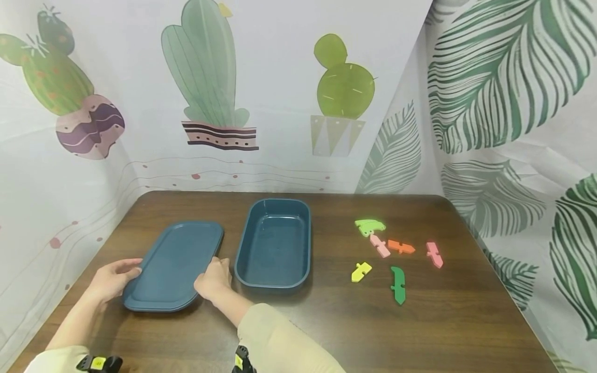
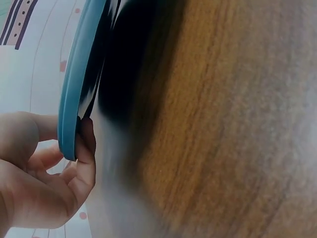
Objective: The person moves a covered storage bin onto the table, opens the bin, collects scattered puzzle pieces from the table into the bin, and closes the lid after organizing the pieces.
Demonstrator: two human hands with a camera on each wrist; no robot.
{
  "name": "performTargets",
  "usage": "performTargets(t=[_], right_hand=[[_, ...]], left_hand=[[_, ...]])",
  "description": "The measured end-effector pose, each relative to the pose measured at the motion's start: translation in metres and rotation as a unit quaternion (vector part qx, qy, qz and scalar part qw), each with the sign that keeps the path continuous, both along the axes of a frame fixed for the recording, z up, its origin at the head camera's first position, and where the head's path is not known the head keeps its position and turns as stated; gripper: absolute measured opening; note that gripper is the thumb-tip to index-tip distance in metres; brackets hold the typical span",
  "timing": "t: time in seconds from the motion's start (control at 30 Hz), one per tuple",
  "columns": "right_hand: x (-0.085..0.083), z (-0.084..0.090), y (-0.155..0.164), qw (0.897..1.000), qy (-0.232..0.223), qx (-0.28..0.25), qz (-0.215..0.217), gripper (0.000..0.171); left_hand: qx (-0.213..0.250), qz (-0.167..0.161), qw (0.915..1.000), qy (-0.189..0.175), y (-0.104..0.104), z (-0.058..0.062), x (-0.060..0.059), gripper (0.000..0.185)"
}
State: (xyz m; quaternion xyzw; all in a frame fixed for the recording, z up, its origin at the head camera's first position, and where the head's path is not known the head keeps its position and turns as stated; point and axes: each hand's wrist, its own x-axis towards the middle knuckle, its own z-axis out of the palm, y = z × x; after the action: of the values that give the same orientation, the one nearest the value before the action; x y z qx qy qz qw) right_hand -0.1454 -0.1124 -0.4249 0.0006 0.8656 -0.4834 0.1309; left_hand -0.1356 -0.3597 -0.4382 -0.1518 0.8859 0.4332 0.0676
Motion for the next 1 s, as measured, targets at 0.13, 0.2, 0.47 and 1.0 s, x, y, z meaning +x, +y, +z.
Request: performTargets(t=[0.13, 0.2, 0.47, 1.0], right_hand=[[0.0005, -0.0003, -0.0002, 1.000, -0.002, -0.004, -0.004, 0.048], [0.0005, -0.0004, -0.0004, 1.000, -0.002, -0.005, -0.005, 0.048], [0.0020, -0.0010, -0.0020, 1.000, -0.014, -0.012, -0.002, 0.051], [0.0037, -0.0022, -0.0015, 1.000, -0.011, -0.003, -0.011, 0.047]], left_hand=[[-0.006, 0.006, 1.0000, -0.001, 0.0006, -0.0006, 0.0004, 0.049], [-0.009, 0.007, 0.9999, 0.000, 0.0010, -0.0011, 0.0007, 0.048], [-0.027, 0.010, 0.9996, 0.001, 0.0028, -0.0008, 0.0029, 0.047], [-0.100, -0.002, 0.9949, 0.015, 0.0071, -0.0020, 0.0022, 0.045]])
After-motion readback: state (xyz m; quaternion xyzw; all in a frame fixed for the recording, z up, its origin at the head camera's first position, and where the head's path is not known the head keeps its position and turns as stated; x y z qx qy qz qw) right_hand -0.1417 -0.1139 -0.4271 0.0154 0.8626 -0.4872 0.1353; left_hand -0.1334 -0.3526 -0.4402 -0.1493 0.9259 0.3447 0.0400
